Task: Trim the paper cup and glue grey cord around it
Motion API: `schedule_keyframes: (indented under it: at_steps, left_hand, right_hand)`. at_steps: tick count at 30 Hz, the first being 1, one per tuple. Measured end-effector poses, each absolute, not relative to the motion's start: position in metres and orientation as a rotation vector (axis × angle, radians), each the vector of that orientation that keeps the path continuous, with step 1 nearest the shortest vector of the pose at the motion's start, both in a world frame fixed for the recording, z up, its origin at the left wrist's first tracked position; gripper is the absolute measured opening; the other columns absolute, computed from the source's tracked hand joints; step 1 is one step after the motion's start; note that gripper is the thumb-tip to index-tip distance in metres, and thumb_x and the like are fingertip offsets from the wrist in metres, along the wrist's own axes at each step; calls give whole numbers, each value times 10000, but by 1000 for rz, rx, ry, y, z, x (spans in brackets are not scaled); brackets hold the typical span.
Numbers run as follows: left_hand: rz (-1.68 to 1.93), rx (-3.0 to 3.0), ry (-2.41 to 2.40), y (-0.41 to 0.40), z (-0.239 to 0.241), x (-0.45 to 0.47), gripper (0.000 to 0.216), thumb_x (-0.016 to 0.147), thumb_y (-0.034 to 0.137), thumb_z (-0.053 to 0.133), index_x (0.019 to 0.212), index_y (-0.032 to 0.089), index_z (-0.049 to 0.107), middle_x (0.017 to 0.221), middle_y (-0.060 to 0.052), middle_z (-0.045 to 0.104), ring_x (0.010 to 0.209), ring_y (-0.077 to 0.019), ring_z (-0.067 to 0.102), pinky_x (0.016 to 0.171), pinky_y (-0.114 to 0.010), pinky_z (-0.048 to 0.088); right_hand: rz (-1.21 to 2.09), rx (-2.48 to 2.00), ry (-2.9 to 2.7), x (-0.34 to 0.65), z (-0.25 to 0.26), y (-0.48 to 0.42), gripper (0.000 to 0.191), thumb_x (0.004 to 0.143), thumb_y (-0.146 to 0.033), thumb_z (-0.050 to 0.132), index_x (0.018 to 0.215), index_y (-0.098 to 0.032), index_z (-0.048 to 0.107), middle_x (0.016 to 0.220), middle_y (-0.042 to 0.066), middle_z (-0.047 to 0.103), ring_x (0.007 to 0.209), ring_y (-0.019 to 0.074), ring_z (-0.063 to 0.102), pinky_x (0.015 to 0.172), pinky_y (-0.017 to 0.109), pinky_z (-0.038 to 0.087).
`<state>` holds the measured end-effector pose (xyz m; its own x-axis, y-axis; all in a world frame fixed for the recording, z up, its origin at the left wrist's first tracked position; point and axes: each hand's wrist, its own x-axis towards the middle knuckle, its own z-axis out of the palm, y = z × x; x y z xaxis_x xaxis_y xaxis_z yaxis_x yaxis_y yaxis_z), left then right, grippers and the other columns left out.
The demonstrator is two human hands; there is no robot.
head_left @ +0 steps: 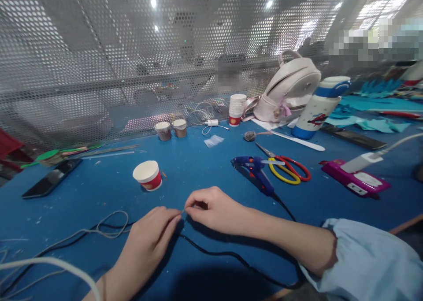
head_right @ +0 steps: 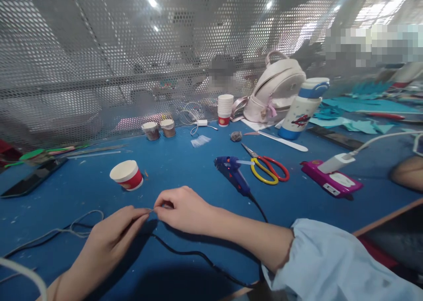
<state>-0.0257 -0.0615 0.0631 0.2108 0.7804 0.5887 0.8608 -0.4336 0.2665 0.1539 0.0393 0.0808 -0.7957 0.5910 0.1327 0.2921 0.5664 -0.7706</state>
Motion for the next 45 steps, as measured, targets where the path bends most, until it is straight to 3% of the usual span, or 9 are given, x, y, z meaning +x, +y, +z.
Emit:
schedule_keyframes:
  at_steps: [3,5,9,13,22,29,35,40,45]
  left_hand:
    - [-1064,-2332,-1614,-62,67,-22,160,942,217,515,858,190,648,704,9,698,608,-104,664,592,-176,501]
    - [-1065,-2347,-1562,-60,68,-20,176,948,215,500,856,190,648,705,7,710,607,-104,676,588,-175,503]
    - [-1018,-2360,-1461,-59,67,-17,225,964,223,464,839,193,649,684,2,706,588,-116,671,570,-195,499]
    - [-1033,-2323,-1485,-59,69,-18,237,961,229,480,792,182,639,634,9,668,544,-104,640,528,-182,472]
    - [-1168,-2425,-1725,-63,75,-19,167,928,194,510,886,202,672,752,23,723,624,-89,679,595,-149,491]
    - [-1120,-2264,-1846,-63,84,-27,351,932,286,497,596,198,542,532,45,528,461,-91,487,478,-211,390]
    - [-1121,-1826,-1868,-32,95,-63,227,896,341,508,979,169,631,1123,-135,632,1060,-256,596,713,-323,519]
    - [-874,-1928,-1925,-4,75,-85,225,869,339,492,874,176,648,934,-108,682,915,-265,616,820,-405,497]
    - [-1191,-2107,-1908,-19,80,-69,156,891,311,530,838,204,631,918,-52,665,843,-180,620,747,-284,492]
  right_hand:
    - [949,-582,-2417,155,81,37,321,745,-108,579,1049,-130,681,1151,114,646,1075,218,571,931,328,444]
    - [1090,-479,-2372,154,83,32,497,715,-85,582,1212,-114,601,1333,147,546,1161,217,549,945,305,455]
    - [1416,-608,-2397,152,88,24,462,742,-125,586,1202,-145,605,932,40,673,719,118,600,646,219,470]
    - [1423,-700,-2372,152,91,24,298,779,-148,586,1065,-152,669,662,-51,567,589,75,483,594,194,399]
    - [1276,-699,-2278,153,88,29,131,846,-261,674,895,-162,745,562,-72,456,541,66,406,546,201,317]
    - [1391,-749,-2112,152,94,28,129,832,-205,649,732,-145,703,535,-67,452,522,66,369,498,197,298]
    - [1469,-813,-1997,148,89,38,119,814,-197,637,710,-146,666,519,-74,444,499,58,357,478,195,294]
    - [1457,-815,-1983,147,86,41,129,811,-203,634,696,-149,657,520,-69,465,502,60,376,492,197,317]
    - [1382,-717,-1918,150,86,44,100,809,-214,641,734,-162,683,634,-37,549,578,81,464,553,214,378]
